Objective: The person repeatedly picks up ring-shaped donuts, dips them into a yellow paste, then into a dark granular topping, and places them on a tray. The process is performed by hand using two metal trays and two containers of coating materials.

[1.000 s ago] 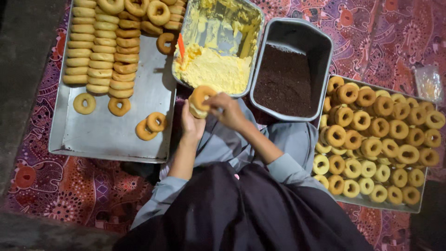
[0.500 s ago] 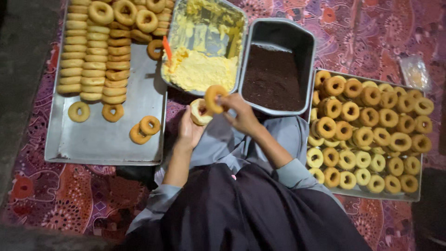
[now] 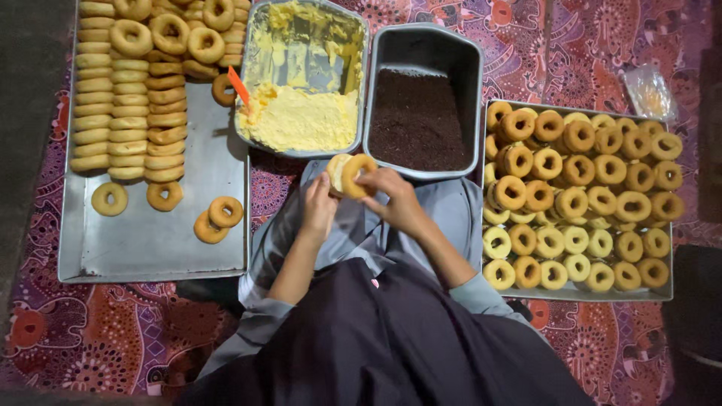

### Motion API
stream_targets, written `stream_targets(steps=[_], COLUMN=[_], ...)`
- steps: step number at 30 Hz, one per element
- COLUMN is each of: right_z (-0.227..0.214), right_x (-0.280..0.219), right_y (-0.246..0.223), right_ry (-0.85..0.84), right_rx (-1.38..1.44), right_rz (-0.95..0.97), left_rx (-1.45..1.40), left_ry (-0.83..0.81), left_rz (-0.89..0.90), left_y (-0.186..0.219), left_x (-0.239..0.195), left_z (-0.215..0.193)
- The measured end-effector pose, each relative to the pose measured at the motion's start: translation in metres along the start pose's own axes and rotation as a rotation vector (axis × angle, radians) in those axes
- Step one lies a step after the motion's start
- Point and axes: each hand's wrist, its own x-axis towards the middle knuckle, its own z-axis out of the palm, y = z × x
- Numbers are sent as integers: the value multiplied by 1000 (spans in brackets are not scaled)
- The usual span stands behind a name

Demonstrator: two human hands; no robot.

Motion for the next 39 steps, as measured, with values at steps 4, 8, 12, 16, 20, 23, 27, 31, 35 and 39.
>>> stream_targets(steps=[4,8,12,16,20,23,27,31,35,39], right_z=[-13,-4,-22,-57,-65,-68,-67,-52,-51,-58], right_x=[-2,-7,10,14,5,-11,-26,-20,2,20], right_y=[15,48,130,208,232,233,226,200,149,110], right_ry=[196,102,378,153,458,708,598,574,385,448], right_rx=[-149,-47,-239,-458,189,1124,1357,868,-316,-311], right_rz=[-82,-183,23,251,581,856,835,448,-6,-20], left_rx=[-79,-71,178,891,1440,1621,1524,306,-78,-155], left_ry=[10,-61,24,-38,-219,-391,-161,108,126,-1], left_rz=[-63,-109,-235,20,605,749,455,-241,-425,-369], left_y=[-10,-37,-72,-99,-101,-101,-121,-135,-136,-135], left_x=[5,13,41,91,139,162,178,167,153,151], left_z=[-3,-9,-11,16,49,52,50,40,42,53])
